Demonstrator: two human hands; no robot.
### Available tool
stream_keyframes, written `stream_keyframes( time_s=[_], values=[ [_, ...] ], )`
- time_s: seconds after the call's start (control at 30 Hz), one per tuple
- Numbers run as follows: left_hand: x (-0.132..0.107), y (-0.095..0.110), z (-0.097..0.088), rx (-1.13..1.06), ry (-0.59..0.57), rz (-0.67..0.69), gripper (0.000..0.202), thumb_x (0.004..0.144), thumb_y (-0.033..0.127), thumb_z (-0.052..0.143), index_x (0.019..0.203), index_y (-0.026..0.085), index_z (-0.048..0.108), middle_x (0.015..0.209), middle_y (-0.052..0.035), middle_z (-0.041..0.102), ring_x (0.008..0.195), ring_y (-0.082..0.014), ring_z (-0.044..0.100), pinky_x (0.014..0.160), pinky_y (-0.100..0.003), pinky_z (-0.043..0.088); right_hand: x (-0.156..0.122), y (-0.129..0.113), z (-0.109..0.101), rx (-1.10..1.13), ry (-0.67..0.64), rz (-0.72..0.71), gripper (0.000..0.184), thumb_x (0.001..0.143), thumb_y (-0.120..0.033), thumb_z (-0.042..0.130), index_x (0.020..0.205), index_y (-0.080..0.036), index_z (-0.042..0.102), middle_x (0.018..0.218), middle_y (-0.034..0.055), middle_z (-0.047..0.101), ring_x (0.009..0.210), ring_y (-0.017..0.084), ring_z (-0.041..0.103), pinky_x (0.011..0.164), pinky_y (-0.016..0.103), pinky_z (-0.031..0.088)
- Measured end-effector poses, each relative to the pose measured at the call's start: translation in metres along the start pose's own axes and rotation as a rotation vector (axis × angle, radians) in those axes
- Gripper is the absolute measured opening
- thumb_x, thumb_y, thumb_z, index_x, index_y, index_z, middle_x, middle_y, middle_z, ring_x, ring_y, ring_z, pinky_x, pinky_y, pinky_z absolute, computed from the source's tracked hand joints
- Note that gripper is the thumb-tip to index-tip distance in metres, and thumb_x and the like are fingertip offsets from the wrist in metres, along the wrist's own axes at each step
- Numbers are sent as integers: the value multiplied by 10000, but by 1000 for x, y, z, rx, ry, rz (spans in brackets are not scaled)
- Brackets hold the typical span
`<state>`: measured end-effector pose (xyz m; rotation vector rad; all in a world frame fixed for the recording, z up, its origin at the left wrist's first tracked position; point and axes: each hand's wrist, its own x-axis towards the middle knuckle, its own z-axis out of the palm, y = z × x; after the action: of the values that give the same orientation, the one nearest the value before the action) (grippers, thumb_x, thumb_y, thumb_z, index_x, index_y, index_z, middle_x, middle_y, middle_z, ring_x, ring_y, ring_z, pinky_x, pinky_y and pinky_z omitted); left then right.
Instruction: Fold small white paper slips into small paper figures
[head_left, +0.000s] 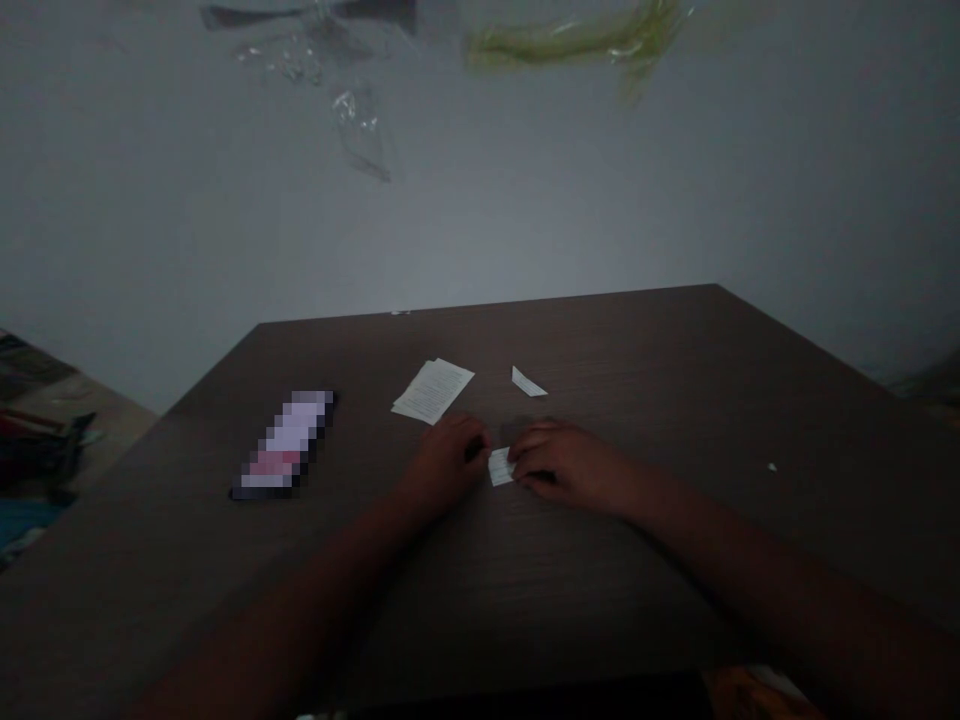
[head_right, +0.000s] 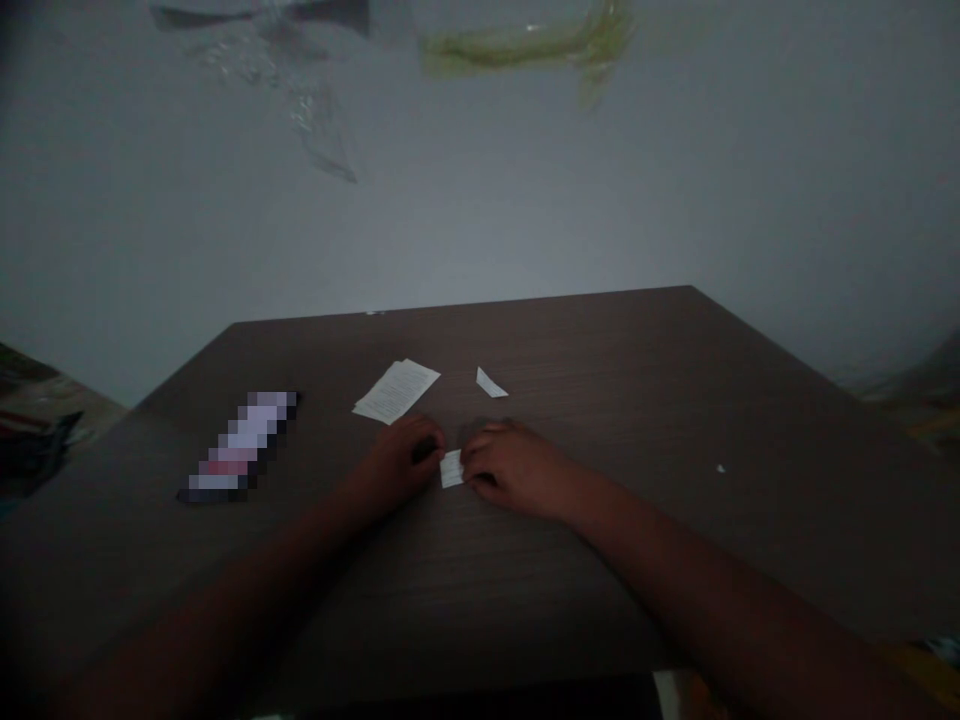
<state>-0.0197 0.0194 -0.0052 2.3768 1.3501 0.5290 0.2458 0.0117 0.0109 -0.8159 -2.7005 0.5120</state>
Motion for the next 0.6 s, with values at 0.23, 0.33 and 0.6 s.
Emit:
stream_keyframes(
  time_s=[0.23, 0.33, 0.6],
  values=[
    [-2, -4, -3, 1, -32, 76, 193, 1070, 116, 661, 1133, 219, 812, 1265, -105, 830, 1265, -323, 764, 1161, -500, 577, -1, 5, 5, -38, 35, 50, 211, 1073, -152, 787, 1199, -275, 903, 1361, 84, 900, 1328, 309, 807, 1206, 517, 590],
    [-4, -5, -4, 2, -56, 134, 262, 1058, 95, 676, 1229, 211, 838, 1390, -123, 837, 1360, -337, 747, 1243, -536, 555, 0, 10, 10, -46, 87, 83, 195, 1088, -165, 772, 1192, -274, 897, 1374, 92, 894, 1348, 316, 791, 1203, 531, 591],
    [-11, 13, -18, -39, -183, 224, 202, 1067, 172, 759, 1217, 215, 887, 1395, -105, 859, 1428, -361, 706, 1294, -566, 498, 1, 13, 15, -73, 139, 211, 175, 1139, -210, 739, 1213, -241, 895, 1367, 121, 874, 1329, 342, 752, 1213, 563, 571]
  ],
)
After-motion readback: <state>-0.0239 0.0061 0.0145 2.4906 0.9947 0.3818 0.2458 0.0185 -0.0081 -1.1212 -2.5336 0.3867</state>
